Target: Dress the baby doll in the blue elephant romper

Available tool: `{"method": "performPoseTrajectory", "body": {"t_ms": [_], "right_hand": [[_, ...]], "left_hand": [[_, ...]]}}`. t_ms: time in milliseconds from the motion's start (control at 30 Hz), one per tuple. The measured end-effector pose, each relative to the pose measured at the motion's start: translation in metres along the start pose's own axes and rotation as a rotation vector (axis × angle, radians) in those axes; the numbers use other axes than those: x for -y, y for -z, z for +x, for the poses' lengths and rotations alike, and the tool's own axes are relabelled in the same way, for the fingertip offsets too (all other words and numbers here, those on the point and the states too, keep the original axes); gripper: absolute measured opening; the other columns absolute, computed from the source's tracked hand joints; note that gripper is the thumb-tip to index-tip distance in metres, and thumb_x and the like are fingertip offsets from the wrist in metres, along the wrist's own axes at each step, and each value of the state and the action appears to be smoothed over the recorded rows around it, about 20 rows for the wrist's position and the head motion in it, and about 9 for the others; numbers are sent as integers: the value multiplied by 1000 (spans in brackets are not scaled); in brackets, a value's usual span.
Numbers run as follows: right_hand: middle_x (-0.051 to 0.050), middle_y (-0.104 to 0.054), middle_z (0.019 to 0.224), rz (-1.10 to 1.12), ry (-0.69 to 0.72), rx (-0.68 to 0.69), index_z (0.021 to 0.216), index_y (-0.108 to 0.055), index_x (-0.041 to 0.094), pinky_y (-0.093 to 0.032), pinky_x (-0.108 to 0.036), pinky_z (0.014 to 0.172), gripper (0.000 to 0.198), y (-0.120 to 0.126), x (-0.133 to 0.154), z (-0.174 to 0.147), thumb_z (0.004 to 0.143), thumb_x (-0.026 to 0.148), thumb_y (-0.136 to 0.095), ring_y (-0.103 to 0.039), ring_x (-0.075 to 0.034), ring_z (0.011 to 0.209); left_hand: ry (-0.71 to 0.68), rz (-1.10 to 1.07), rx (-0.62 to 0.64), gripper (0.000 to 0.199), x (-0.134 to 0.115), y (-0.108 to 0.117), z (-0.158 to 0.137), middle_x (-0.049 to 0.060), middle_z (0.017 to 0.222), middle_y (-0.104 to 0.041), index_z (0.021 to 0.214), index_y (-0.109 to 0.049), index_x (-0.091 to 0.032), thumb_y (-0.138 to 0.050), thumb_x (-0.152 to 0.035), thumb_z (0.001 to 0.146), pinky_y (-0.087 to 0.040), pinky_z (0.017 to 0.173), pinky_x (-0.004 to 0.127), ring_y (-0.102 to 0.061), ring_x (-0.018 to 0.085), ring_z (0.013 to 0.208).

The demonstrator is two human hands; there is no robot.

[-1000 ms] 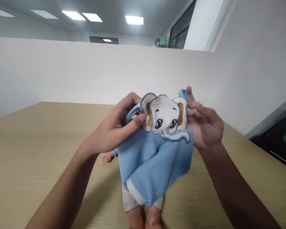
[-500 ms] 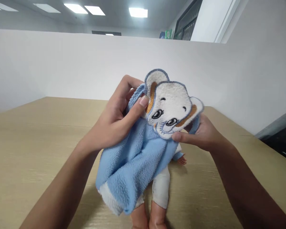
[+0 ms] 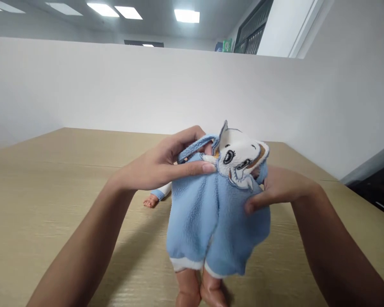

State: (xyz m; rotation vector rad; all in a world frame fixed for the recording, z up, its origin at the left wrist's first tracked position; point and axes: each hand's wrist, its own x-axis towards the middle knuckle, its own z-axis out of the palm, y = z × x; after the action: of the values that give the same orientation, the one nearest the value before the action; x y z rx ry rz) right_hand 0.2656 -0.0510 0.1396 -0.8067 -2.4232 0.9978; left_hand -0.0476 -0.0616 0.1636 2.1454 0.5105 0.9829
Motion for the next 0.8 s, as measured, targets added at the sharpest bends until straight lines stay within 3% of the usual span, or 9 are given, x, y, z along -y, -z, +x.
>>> {"method": "performPoseTrajectory", "body": {"t_ms": [133,267,333,467,567,633,733,800], "right_hand": [[-6,-78,137,-7,1,-86,141,-75,29,-45,-50,128,75,-8,5,6,73,53,-98,-64,-36,142],[-3,-83,121,23,-107,142,134,-78,28,-61,-42,111,65,-19,11,15,76,52,-97,-76,-32,119],[-3,-83,119,69,-99,170,130,-78,27,-62,-40,108,60,-21,11,16,78,49,-96,-78,-30,115],[-5,-80,127,239,55,-22,133,-75,24,-57,-38,114,61,-22,8,10,80,45,-96,-73,-29,128],[-6,-79,130,335,29,-163,142,-69,23,-60,-39,109,66,-22,7,7,85,49,-91,-73,-30,128],[-7,-80,128,354,-27,-36,143,-69,23,-64,-37,102,65,-22,8,8,87,49,-90,-75,-30,123],[-8,-81,128,291,-110,334,137,-75,21,-65,-35,96,59,-22,10,14,85,44,-91,-78,-29,115],[-9,-80,130,236,-130,376,133,-77,20,-65,-35,97,60,-23,10,17,80,42,-95,-78,-29,114]], "left_hand": [[1,-2,32,29,6,0,3,1,92,-62,105,-65,-25,-80,-48,95,-55,76,27,-62,17,85],[-2,-18,-19,30,8,2,5,0,93,-63,105,-64,-24,-81,-47,95,-53,74,25,-61,16,83],[40,-20,6,30,8,4,4,1,92,-64,107,-66,-24,-81,-47,95,-53,71,24,-61,16,81],[188,-50,233,34,9,14,0,2,87,-70,108,-73,-22,-82,-51,92,-54,65,26,-66,18,76],[203,-82,315,34,15,20,-3,5,89,-73,107,-76,-22,-84,-51,91,-57,67,27,-70,20,81],[129,-93,227,31,21,21,-2,5,96,-74,110,-75,-23,-80,-49,94,-58,74,26,-71,20,87],[43,-77,100,30,28,18,0,3,103,-73,117,-72,-24,-77,-48,98,-60,81,25,-70,19,94],[85,-61,111,34,30,17,0,4,105,-73,120,-72,-23,-75,-50,100,-60,83,26,-70,20,97]]}}
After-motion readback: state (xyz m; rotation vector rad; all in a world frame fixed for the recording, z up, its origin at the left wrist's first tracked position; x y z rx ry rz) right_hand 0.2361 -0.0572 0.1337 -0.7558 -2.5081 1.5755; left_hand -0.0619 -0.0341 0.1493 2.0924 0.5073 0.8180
